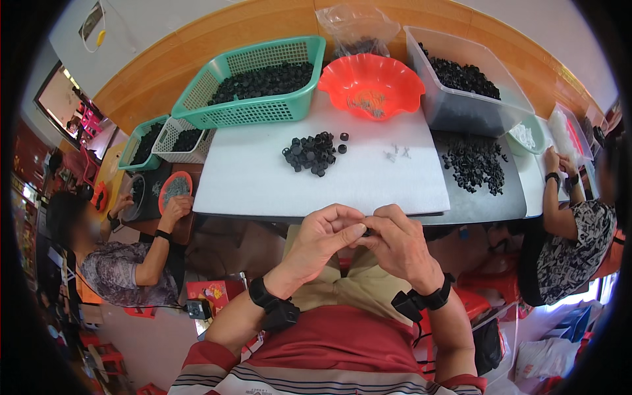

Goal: Assembling or sorting small black plastic components at a workstation.

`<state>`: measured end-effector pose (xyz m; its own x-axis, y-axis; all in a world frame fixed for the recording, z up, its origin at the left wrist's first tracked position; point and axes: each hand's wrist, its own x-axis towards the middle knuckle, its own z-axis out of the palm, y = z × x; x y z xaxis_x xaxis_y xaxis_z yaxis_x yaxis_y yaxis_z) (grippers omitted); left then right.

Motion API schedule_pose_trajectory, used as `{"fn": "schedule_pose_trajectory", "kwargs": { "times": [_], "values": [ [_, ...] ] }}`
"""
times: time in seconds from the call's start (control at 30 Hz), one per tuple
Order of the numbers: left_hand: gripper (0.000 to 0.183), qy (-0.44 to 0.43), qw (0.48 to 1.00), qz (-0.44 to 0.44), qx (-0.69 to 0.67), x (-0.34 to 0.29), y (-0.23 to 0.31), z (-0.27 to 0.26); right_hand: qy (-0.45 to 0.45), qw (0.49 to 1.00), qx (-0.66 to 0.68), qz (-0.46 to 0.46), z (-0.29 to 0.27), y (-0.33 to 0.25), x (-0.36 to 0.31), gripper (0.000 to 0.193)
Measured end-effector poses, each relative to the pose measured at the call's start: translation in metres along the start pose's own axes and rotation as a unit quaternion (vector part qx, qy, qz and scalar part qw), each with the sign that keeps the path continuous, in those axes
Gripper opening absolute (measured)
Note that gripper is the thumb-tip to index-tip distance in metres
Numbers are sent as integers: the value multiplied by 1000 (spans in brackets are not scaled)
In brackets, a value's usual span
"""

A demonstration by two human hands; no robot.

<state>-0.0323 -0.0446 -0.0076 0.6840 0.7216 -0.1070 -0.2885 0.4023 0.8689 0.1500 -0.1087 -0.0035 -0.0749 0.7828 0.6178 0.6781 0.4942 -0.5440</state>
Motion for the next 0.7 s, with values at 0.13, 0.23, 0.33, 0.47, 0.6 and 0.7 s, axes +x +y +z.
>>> {"fn": "schedule_pose_trajectory", "kwargs": {
  "times": [0.13, 0.23, 0.33, 0.47, 0.6, 0.7],
  "values": [
    [26, -3, 1000, -3, 10, -1, -2, -1, -8, 1000, -7, -1, 1, 0, -1, 30],
    [25, 0, 1000, 2, 5, -2, 0, -2, -14, 1000, 1, 5, 3, 2, -2, 30],
    [25, 11, 1000, 18, 11, -3, 3, -3, -31, 999, 27, 24, -1, -1, 5, 30],
    [20, 53, 994, 58, 74, -1, 4, -7, 4, 999, 39, 25, -5, 13, 14, 26],
    [19, 72, 980, 103, 155, 2, 4, -12, 50, 991, 0, 122, -13, 35, 27, 16],
    [18, 95, 970, 113, 195, 3, 4, -14, 65, 986, 1, 154, -11, 56, 25, 14]
  ]
}}
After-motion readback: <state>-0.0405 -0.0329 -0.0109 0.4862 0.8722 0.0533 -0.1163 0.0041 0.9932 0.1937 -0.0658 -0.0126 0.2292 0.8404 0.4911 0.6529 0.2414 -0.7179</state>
